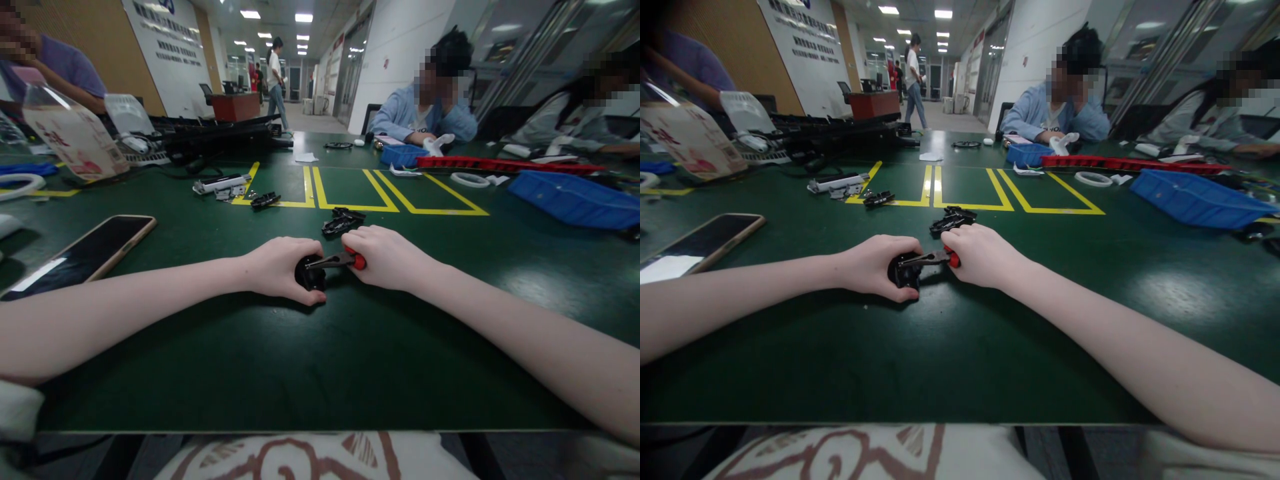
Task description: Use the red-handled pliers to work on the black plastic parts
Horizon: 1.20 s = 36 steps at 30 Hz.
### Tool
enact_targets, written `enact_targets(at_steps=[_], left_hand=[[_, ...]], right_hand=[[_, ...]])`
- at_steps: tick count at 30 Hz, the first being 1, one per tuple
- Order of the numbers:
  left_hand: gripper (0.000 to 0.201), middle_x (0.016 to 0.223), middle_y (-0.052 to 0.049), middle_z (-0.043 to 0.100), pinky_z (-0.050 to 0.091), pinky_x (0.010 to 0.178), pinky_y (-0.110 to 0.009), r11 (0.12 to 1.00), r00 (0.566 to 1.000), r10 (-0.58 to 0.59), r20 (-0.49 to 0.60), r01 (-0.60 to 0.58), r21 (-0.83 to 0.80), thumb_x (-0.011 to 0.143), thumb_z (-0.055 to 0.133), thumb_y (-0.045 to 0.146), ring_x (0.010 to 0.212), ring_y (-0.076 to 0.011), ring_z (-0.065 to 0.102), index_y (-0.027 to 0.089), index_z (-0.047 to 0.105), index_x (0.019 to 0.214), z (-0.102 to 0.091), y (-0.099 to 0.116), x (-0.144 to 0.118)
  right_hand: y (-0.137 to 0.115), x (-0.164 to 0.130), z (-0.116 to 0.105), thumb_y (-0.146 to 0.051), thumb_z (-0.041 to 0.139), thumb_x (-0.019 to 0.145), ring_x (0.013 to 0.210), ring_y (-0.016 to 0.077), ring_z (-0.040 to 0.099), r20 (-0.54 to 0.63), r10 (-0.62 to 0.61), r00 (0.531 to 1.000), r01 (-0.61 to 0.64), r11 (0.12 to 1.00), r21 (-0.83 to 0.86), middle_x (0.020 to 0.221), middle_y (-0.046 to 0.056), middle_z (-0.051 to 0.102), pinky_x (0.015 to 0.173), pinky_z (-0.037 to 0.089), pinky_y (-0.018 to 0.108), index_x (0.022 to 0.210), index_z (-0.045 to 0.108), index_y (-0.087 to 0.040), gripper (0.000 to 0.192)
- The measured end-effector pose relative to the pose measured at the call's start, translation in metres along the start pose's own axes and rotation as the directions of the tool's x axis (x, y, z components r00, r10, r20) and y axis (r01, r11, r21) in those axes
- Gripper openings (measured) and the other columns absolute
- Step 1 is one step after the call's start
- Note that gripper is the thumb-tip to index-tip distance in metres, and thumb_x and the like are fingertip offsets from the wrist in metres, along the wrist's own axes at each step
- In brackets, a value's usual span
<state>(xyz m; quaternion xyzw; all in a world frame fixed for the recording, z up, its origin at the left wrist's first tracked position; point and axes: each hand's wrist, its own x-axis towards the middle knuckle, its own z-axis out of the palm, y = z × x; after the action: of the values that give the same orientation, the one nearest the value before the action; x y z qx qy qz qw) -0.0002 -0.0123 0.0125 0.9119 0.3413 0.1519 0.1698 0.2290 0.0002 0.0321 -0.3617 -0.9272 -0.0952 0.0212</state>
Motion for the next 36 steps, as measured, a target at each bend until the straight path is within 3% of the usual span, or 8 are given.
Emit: enact_targets(at_steps=[18, 36], left_hand=[[0.046, 0.09, -0.003, 0.065, 0.041, 0.064, -0.026, 1.0, 1.0, 0.016, 0.002, -0.016, -0.012, 0.073, 0.072, 0.054, 0.078, -0.018, 0.059, 0.017, 0.06, 0.096, -0.0004, 0.0, 0.001], [0.049, 0.089, -0.003, 0.066, 0.042, 0.065, -0.027, 1.0, 1.0, 0.015, 0.015, -0.015, 0.024, 0.072, 0.072, 0.057, 0.078, -0.0187, 0.06, 0.017, 0.059, 0.098, -0.0003, -0.0006, 0.0032]], right_hand=[[-0.0003, 0.0008, -0.0054, -0.016, 0.061, 0.081, 0.078, 0.0221, 0.059, 0.041, 0.017, 0.999, -0.018, 1.0, 0.012, 0.084, 0.008, 0.067, 0.071, 0.042, 0.031, 0.08, 0.053, -0.019, 0.009], [0.0004, 0.0008, -0.0056, -0.017, 0.061, 0.079, 0.078, 0.0224, 0.06, 0.009, -0.01, 1.0, 0.01, 1.0, -0.014, 0.081, 0.008, 0.067, 0.07, 0.041, 0.031, 0.08, 0.054, -0.019, 0.007]])
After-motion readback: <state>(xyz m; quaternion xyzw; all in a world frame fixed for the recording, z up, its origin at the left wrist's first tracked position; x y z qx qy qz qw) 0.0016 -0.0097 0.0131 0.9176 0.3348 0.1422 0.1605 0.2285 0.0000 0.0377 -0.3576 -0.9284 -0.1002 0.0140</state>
